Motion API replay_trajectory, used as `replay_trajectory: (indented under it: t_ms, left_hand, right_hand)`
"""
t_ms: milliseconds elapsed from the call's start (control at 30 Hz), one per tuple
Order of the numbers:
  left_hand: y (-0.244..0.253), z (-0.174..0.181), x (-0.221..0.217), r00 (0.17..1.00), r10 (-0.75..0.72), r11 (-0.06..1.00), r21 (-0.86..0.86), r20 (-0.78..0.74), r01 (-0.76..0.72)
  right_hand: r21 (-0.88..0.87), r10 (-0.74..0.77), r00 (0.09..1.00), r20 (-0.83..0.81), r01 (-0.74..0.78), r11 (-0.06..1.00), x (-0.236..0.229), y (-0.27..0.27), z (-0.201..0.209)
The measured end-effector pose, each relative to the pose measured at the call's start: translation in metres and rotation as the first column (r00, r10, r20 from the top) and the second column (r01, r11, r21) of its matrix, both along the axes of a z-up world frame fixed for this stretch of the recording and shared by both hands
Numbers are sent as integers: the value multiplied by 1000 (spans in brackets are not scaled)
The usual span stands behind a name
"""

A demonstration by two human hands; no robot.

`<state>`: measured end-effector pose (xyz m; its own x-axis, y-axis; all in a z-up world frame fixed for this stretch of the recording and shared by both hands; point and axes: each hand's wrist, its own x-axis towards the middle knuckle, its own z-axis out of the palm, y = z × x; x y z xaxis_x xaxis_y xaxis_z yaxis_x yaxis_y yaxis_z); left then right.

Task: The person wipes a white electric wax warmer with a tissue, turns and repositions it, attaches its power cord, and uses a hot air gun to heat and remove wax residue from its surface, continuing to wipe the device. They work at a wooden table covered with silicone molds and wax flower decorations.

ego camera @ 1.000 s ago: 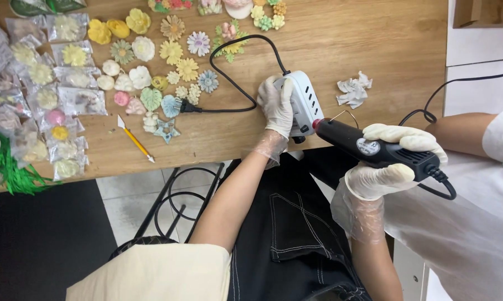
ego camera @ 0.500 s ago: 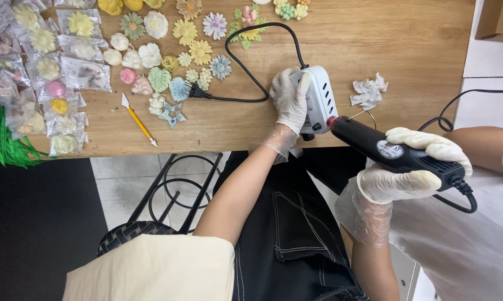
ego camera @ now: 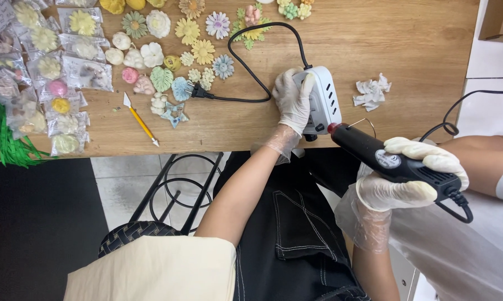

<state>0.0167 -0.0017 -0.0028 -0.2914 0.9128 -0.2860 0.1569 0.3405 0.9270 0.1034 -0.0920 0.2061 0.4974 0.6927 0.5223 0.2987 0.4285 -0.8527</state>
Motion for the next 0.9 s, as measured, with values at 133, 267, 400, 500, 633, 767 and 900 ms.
replay_trajectory:
  t_ms: [133,267,400,500,633,767,900]
  left_hand:
    - [0,2,-1,1000,-1,1000,16,6,1]
    - [0,6,-3,999,-5,1000,-7,44,5]
    - [0,5,-3,999,-4,1000,14,31,4]
    - [0,7,-4,999,-8,1000,-7,31,8]
    - [-1,6,-3,999,-1,1000,12,43,0]
    - [-2,8,-3,998,13,1000,15,63,-14]
    - [2,6,-1,998,14,1000,17,55,-15]
  right_hand:
    - [48,1,1000,29,-3,999,-5,14,4]
    - [39,5,997,82,-8,999,-8,8,8]
    - [28,11,1000,-12,-11,1000,5,-10,-2]
    - [-33,84,996,-14,-84,996,0,-6,2]
    - [41,-43,999,23,42,998,-10,17,12]
    - [83,-26,999,-45,30,996,-10,18,11]
    - [-20,-12,1000,20,13,1000,-9,13,12]
